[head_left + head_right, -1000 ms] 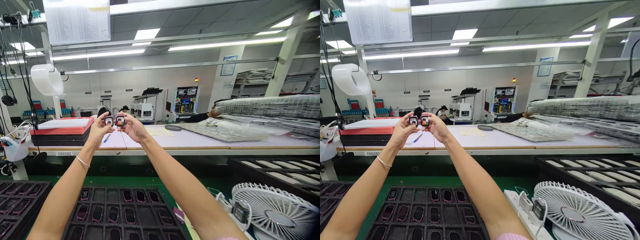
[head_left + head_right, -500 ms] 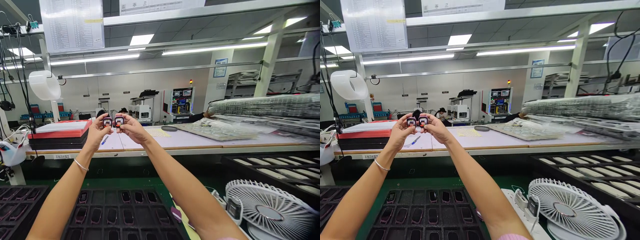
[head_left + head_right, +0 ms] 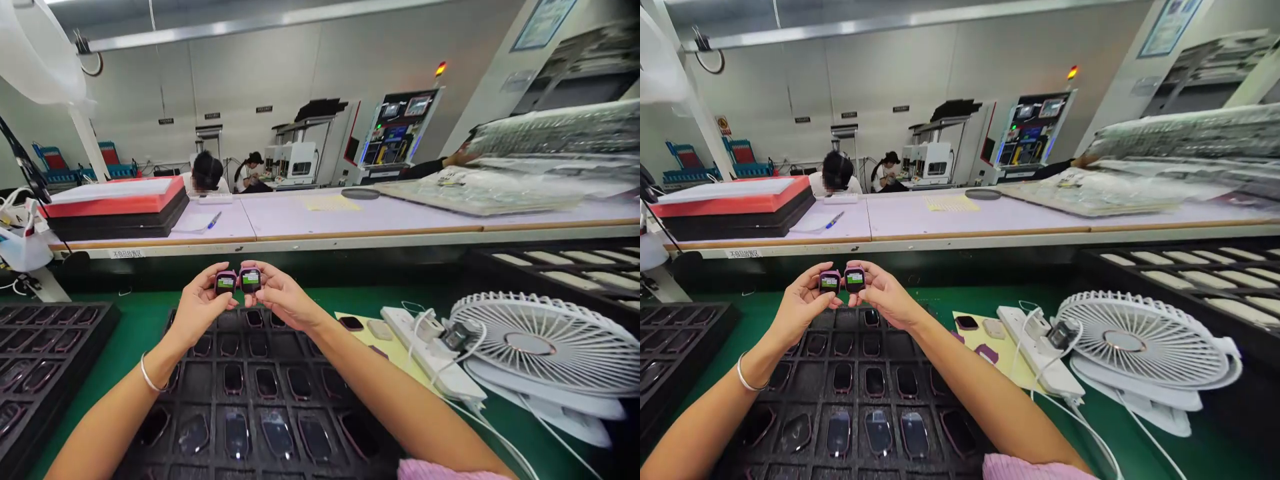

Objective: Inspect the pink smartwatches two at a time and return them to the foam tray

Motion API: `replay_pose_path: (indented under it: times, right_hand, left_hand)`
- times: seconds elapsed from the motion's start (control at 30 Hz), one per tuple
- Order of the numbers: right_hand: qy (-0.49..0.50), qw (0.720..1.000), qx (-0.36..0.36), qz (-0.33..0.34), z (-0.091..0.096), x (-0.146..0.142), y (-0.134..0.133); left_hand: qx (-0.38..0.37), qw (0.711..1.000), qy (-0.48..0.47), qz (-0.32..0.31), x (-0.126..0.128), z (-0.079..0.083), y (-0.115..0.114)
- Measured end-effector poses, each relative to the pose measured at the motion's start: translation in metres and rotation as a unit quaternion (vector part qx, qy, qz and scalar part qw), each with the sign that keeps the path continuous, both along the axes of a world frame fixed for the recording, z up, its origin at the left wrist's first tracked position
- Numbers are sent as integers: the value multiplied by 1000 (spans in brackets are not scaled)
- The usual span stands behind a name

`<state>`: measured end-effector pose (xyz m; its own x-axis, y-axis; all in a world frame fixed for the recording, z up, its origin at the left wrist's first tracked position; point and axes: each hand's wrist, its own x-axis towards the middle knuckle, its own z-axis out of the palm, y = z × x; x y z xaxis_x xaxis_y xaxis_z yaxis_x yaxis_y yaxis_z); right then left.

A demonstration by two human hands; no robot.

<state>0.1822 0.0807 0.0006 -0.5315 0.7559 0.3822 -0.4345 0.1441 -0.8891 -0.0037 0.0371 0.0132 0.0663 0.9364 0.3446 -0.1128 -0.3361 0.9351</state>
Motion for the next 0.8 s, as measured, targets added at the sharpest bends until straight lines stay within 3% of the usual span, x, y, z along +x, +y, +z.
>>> replay_pose_path:
  times: [0.13, 0.3, 0.8]
  right_hand:
    - [-7, 999, -48, 4, -31, 1, -14]
    - [5, 997, -74, 4, -47, 2, -18]
    - [-5, 995, -89, -41, -61, 5, -15]
  left_hand:
    - [-44, 999, 0, 8, 1, -27, -12]
    - [-56, 998, -1, 19, 4, -43, -13]
    - [-83, 996, 27, -1, 9, -53, -10]
